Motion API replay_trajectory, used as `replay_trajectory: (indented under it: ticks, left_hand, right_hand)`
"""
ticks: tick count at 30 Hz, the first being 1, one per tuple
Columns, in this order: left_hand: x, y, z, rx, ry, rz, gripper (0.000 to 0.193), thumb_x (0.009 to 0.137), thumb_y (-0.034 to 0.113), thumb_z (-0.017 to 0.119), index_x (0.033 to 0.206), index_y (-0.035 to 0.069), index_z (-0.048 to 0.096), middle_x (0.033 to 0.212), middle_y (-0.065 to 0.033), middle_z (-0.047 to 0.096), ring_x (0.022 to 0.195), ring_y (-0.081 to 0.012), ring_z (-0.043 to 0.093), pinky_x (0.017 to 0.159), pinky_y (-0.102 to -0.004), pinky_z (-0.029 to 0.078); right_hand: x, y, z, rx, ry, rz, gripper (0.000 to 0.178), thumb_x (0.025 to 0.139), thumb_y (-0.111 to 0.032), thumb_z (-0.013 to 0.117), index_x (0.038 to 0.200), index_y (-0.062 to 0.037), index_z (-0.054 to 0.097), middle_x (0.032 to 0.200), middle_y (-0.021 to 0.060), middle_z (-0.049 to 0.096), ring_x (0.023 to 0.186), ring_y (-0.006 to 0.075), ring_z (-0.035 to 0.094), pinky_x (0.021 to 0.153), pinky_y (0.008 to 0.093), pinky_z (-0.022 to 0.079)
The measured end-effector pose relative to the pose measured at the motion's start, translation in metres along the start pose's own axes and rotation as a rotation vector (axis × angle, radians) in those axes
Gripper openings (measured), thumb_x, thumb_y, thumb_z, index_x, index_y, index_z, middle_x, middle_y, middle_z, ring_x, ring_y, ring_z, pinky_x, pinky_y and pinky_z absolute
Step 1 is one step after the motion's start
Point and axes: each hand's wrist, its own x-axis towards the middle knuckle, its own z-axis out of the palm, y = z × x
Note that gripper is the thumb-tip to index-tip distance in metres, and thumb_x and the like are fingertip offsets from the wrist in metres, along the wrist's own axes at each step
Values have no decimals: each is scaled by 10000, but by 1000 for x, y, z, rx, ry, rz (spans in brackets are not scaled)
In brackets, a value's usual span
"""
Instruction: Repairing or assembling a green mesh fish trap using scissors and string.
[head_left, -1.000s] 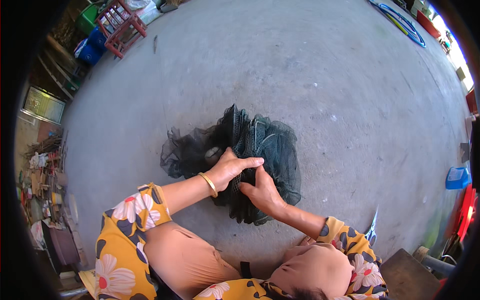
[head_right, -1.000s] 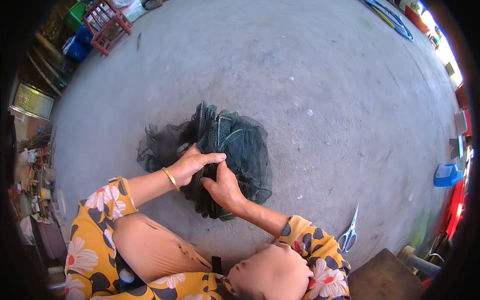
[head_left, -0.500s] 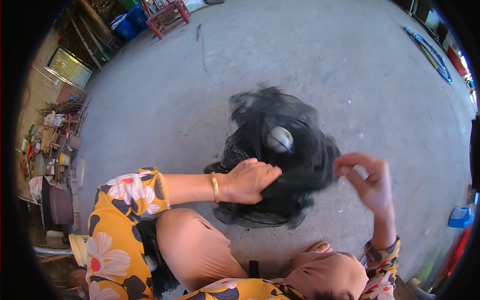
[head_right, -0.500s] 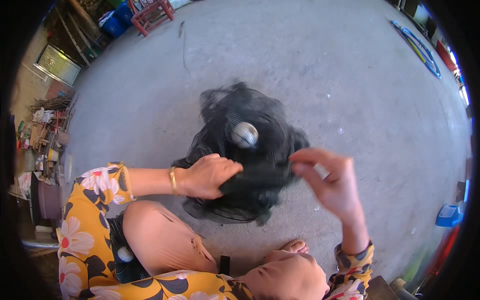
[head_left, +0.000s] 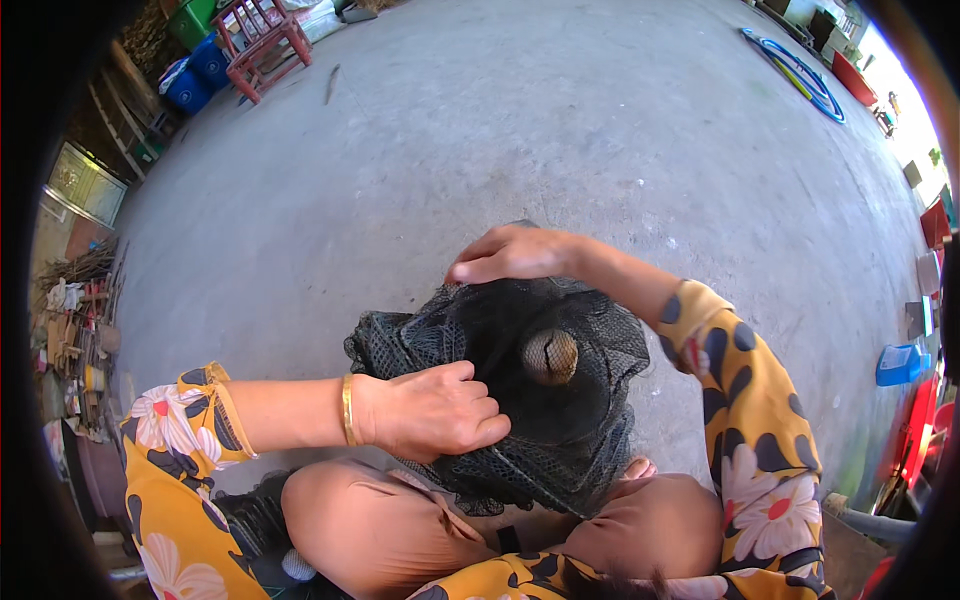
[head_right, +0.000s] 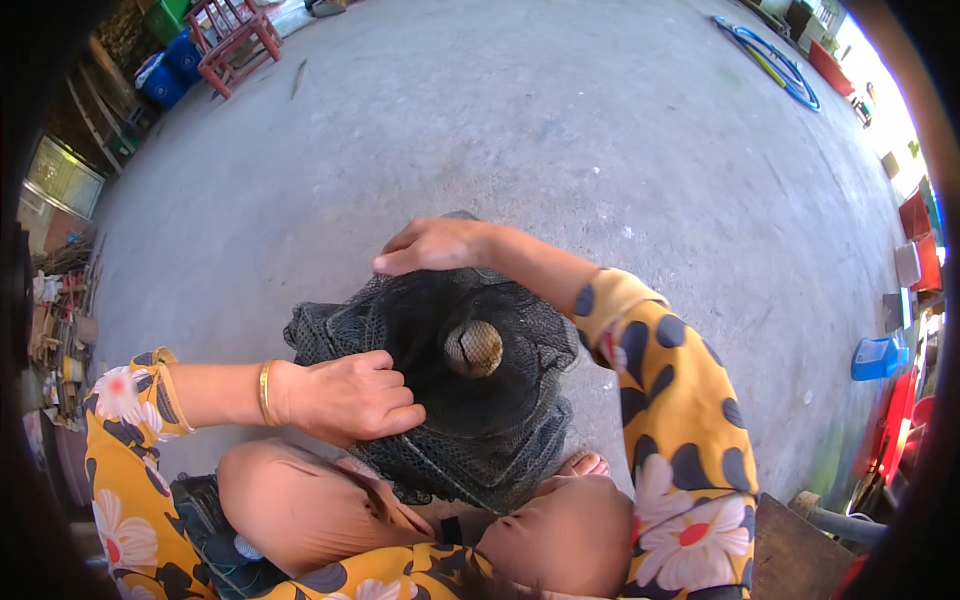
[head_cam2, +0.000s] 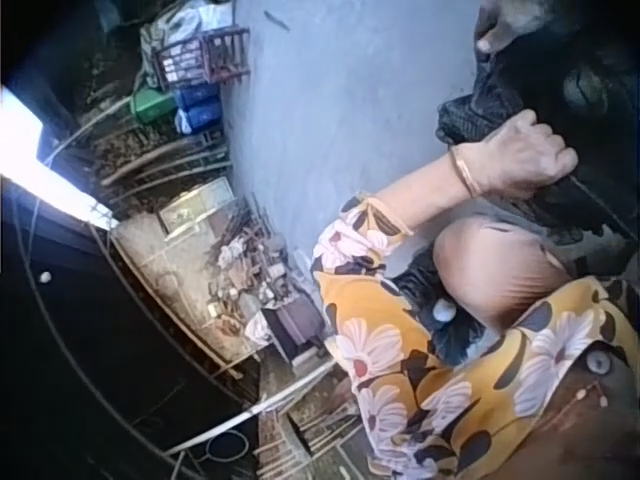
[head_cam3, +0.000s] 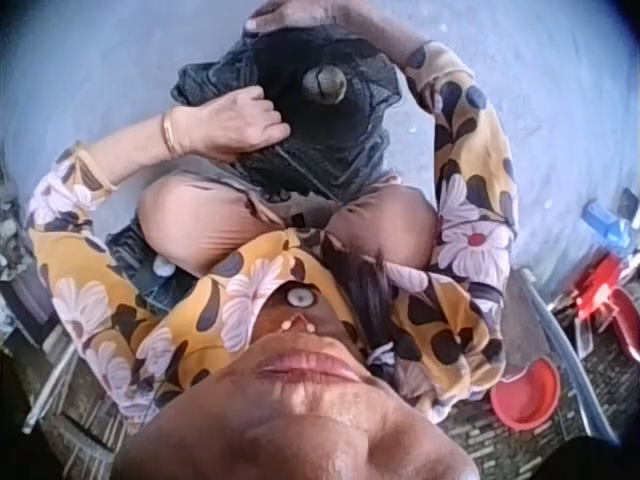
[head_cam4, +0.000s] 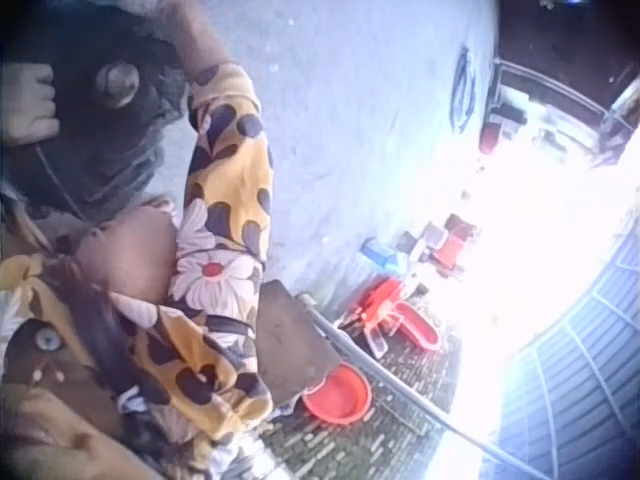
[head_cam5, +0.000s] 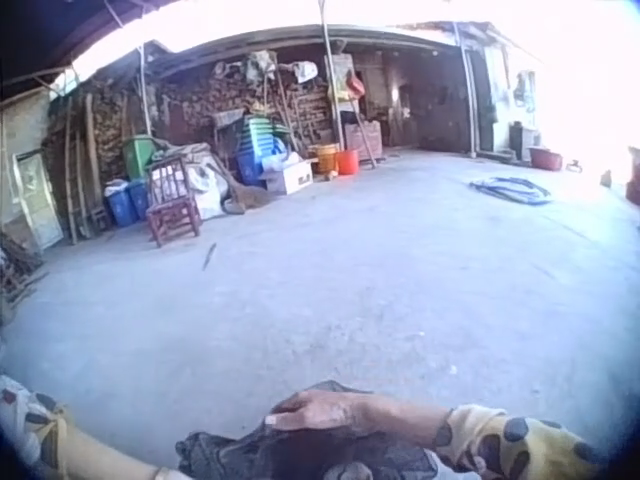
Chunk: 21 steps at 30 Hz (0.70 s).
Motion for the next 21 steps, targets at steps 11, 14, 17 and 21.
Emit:
replay_trajectory:
  ticks: [11,14,17,21]
  left_hand:
    - [-96,-40,-34,-292,407,-633,731,562,103,761,1240,16,503,1128,-130,617,1032,-257,613,926,-364,455]
    - [-129,-43,-35,-525,712,-1007,848,571,91,738,1336,-80,412,1235,-155,589,1126,-209,567,1010,-321,402]
    - [-128,-53,-50,-669,985,-1022,729,558,55,662,1251,-91,489,1143,-103,619,1039,-172,586,951,-294,435]
    - [-142,-61,-64,-803,1097,-980,615,533,49,551,1135,-73,576,1032,-79,656,932,-160,612,870,-267,465]
  right_hand:
    - [-70,120,22,955,246,318,621,956,-410,490,1374,44,421,1443,211,390,1341,309,384,1096,367,360]
    - [-70,143,43,1192,101,-99,289,944,-255,581,1054,6,631,700,9,575,608,117,533,660,298,471]
    - [-62,110,46,1018,312,89,200,944,-210,590,929,-18,643,532,-79,355,459,57,302,525,261,334]
    - [-62,128,32,1137,407,94,195,963,-167,549,950,-5,657,564,-56,452,491,52,358,524,261,346]
